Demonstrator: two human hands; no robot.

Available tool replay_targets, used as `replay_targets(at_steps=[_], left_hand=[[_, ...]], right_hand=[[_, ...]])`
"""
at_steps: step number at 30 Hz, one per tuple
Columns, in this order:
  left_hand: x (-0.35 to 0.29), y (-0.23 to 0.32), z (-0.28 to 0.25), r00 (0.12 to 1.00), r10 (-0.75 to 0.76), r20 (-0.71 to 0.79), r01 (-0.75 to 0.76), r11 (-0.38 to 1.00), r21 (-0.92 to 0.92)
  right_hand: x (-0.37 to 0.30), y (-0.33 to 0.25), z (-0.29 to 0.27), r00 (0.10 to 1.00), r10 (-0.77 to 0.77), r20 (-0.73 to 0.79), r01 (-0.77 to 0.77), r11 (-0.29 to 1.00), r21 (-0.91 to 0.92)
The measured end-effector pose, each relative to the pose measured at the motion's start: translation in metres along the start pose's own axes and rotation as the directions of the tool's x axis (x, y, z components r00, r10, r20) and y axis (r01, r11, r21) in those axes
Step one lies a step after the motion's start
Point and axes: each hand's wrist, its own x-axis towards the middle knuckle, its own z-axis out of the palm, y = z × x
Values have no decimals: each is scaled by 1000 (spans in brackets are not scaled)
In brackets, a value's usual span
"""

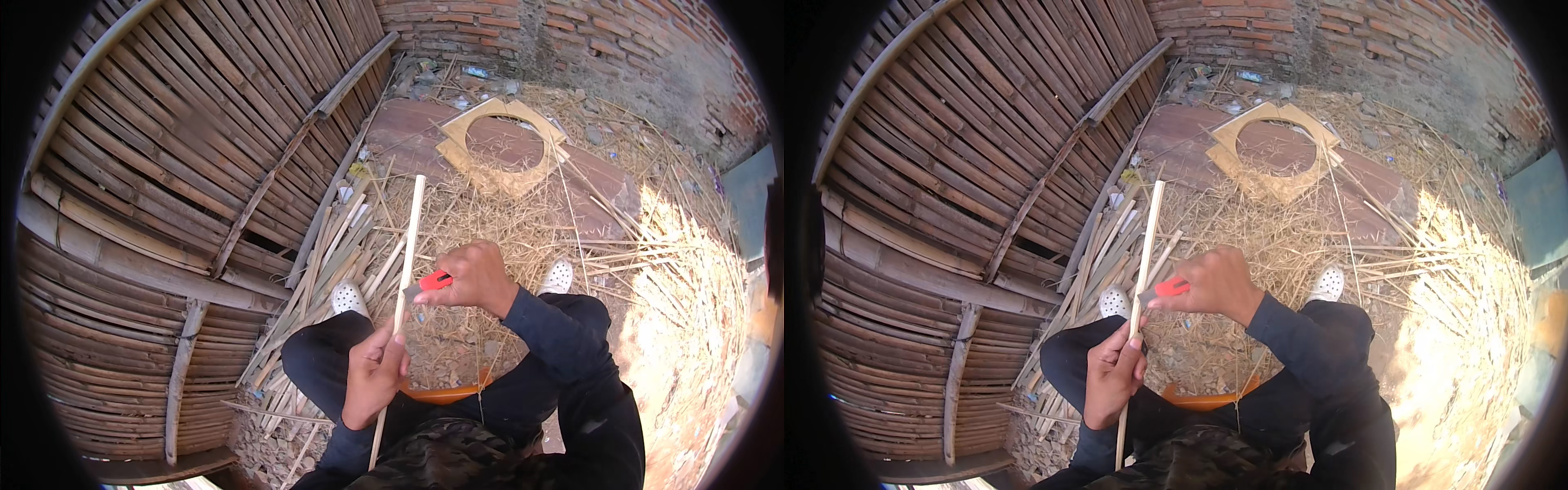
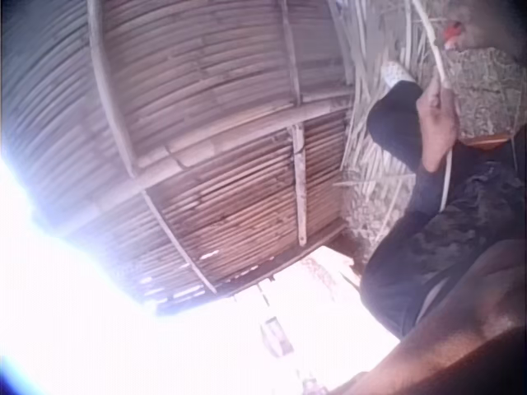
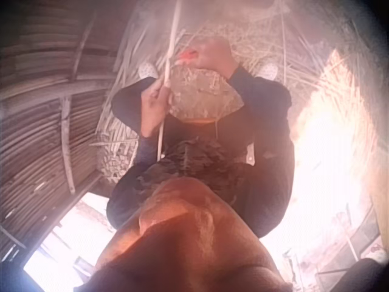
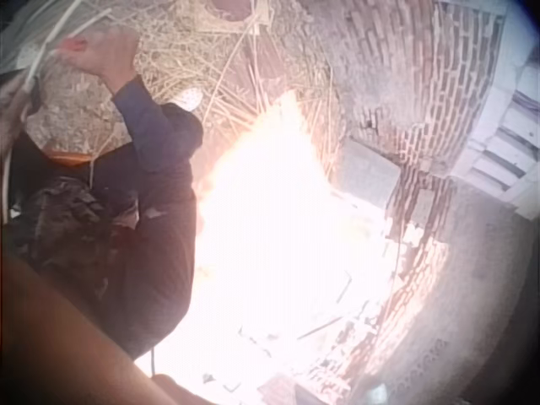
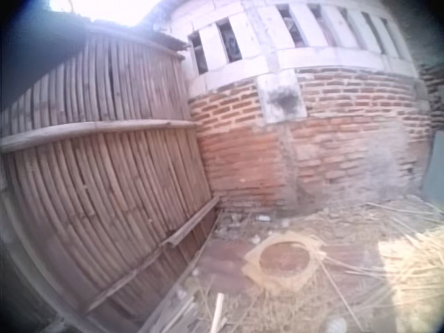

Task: The person sits on the ground and uses a red utility knife to shave a long bamboo stick. They hold the stick with one hand and scrape the blade along its length to remove the outer layer, producing thin shavings that fall to the floor.

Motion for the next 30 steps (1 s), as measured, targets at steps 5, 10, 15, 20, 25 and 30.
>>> replay_targets(at_steps=[5, 10, 15, 20, 25, 30], left_hand=[[5, 6, 5, 1000, -7, 25, 7, 1000, -11], [7, 6, 5, 999, -33, 38, 34, 999, -34], [-22, -8, 13, 970, -163, 179, 183, 978, -101], [-10, -8, 3, 990, -121, 72, 131, 980, -150], [-5, 2, 2, 995, -89, 44, 94, 989, -113], [-10, 1, 8, 998, -67, 14, 67, 997, -40]], right_hand=[[4, 12, -2, 996, -64, -54, 60, 995, -80], [7, 26, 6, 991, 110, -70, -117, 987, -106], [26, 96, -41, 820, 523, -231, -555, 825, -102], [12, 50, -32, 918, 390, -76, -395, 916, -66], [-5, -7, -13, 997, 53, 50, -56, 997, 58], [-4, -3, -9, 998, 42, 56, -42, 999, 2]])
